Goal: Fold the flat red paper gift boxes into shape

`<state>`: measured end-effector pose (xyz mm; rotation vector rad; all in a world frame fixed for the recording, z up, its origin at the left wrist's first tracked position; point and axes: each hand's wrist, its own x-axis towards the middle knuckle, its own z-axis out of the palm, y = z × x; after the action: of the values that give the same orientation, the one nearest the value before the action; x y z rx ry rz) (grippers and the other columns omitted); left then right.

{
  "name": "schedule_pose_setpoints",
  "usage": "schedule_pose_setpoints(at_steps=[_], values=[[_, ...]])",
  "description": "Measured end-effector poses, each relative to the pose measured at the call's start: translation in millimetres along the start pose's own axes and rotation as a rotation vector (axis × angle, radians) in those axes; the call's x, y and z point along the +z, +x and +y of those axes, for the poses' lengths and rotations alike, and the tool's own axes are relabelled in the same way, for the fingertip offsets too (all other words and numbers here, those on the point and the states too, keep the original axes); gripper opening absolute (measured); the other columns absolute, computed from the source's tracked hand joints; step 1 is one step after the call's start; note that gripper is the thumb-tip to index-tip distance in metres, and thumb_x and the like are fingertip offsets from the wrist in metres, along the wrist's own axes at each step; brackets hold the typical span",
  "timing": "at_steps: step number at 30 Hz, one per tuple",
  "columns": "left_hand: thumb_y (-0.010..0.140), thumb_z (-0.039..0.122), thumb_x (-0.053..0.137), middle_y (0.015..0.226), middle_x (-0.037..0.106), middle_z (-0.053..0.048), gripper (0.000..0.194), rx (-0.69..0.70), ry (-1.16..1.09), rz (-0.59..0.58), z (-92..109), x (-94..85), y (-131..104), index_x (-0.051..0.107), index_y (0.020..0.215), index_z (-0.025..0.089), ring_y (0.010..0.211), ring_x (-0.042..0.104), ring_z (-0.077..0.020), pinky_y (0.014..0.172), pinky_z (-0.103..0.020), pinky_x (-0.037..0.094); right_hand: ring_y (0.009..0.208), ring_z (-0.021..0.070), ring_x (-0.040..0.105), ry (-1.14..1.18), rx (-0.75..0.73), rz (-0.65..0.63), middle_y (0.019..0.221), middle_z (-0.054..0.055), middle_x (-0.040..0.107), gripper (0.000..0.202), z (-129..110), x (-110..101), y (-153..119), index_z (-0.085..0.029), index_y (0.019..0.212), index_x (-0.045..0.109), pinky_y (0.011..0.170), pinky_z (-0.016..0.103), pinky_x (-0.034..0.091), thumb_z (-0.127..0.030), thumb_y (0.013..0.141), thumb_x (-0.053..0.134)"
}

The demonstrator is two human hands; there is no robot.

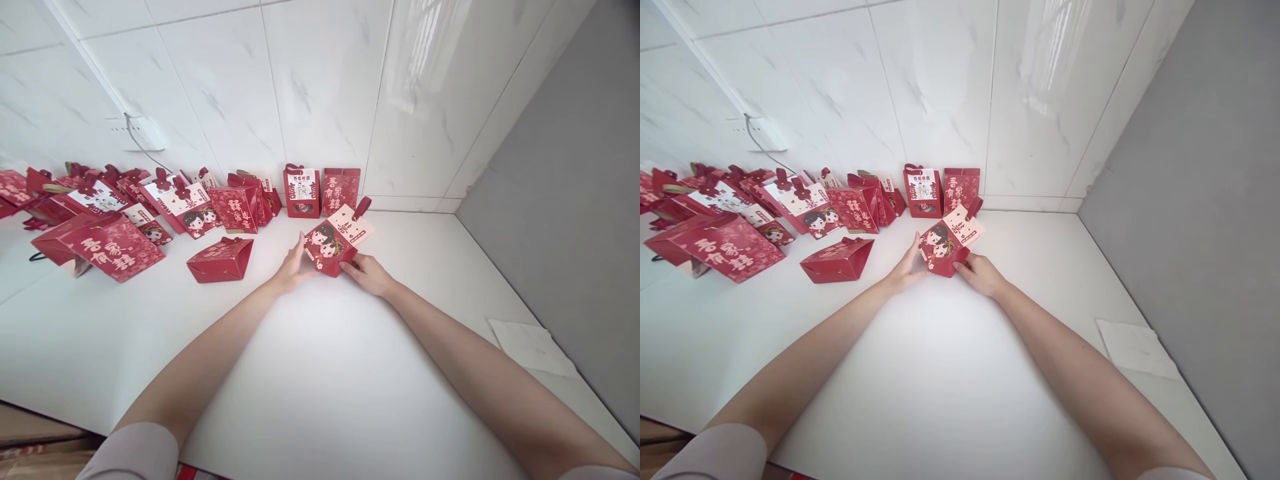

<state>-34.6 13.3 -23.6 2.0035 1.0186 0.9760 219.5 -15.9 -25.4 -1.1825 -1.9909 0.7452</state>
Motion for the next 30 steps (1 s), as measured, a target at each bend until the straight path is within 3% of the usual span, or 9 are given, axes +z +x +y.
schedule_pose_setpoints(at_steps=[4,6,9,11,19,22,25,28,30], values=[[0.05,0.046,0.091,0.162,0.013,-0.015,0.137,-0.064,-0.001,-0.013,8,1.8,-2,0.008,0.156,0.021,0.15,0.01,-0.0366,0.123,-0.053,0.01,0.081,0.0231,0.065,-0.07,-0.077,0.012,0.094,0.009,0.068,0.037,-8,0,-5,-0.018,0.108,0.062,0.077,0.038,0.053,-0.048,0.096,0.044],[0.059,0.052,0.084,0.158,0.028,-0.016,0.119,-0.135,-0.2,0.042,14,3.0,0,0.021,0.155,0.019,0.146,0.025,-0.037,0.121,-0.051,0.019,0.101,0.0262,0.064,-0.097,-0.238,-0.005,0.115,0.013,0.063,0.042,-17,2,-9,-0.019,0.124,0.055,0.089,0.041,0.053,-0.048,0.094,0.049],[0.08,0.064,0.058,0.144,0.051,-0.013,0.077,-0.204,-0.626,0.135,26,2.6,2,0.048,0.141,0.018,0.134,0.046,-0.0349,0.113,-0.048,0.036,0.132,0.0284,0.047,-0.126,-0.436,-0.046,0.149,0.014,0.038,0.06,-30,9,-13,-0.023,0.145,0.036,0.107,0.045,0.045,-0.045,0.093,0.054],[0.084,0.069,0.044,0.135,0.06,-0.01,0.072,-0.243,-0.861,0.19,31,0.2,3,0.054,0.135,0.02,0.125,0.054,-0.0344,0.105,-0.049,0.045,0.135,0.0287,0.044,-0.185,-0.486,-0.102,0.159,0.012,0.024,0.064,-36,13,-14,-0.027,0.15,0.028,0.109,0.048,0.043,-0.042,0.094,0.053],[0.073,0.082,0.034,0.091,0.069,-0.017,0.082,-0.422,-1.219,0.236,20,-15.9,6,0.065,0.103,0.012,0.088,0.065,-0.0319,0.091,-0.052,0.052,0.134,0.0294,0.047,-0.234,-0.336,-0.171,0.158,0.011,0.031,0.057,-25,16,-11,-0.029,0.15,0.03,0.106,0.052,0.044,-0.039,0.096,0.047],[0.074,0.077,0.041,0.104,0.068,-0.015,0.073,-0.432,-1.129,0.297,20,-10.5,9,0.064,0.106,0.016,0.102,0.063,-0.0322,0.099,-0.052,0.047,0.141,0.0281,0.04,-0.077,-0.181,-0.131,0.158,0.014,0.031,0.072,-19,19,-10,-0.025,0.155,0.016,0.115,0.052,0.034,-0.048,0.095,0.048],[0.073,0.053,0.064,0.137,0.055,-0.009,0.055,-0.341,-0.769,0.271,22,1.6,8,0.061,0.12,0.023,0.134,0.044,-0.0321,0.115,-0.05,0.032,0.149,0.0259,0.025,0.139,-0.008,0.031,0.162,0.012,0.02,0.081,-20,23,-8,-0.024,0.157,0.0,0.12,0.052,0.025,-0.054,0.096,0.045],[0.069,0.037,0.077,0.158,0.027,-0.007,0.073,-0.142,-0.261,0.123,24,12.3,1,0.051,0.136,0.026,0.15,0.013,-0.0319,0.122,-0.049,0.014,0.147,0.0274,0.028,0.237,0.0,0.142,0.16,0.011,0.026,0.078,-25,24,-6,-0.026,0.155,0.014,0.118,0.051,0.03,-0.055,0.093,0.05],[0.07,0.038,0.078,0.161,0.02,-0.009,0.086,0.018,-0.068,0.043,26,15.9,-5,0.038,0.146,0.025,0.15,0.011,-0.0318,0.123,-0.049,0.013,0.139,0.0284,0.041,0.247,-0.051,0.183,0.152,0.011,0.042,0.07,-28,21,-6,-0.025,0.149,0.03,0.114,0.05,0.036,-0.053,0.09,0.056]])
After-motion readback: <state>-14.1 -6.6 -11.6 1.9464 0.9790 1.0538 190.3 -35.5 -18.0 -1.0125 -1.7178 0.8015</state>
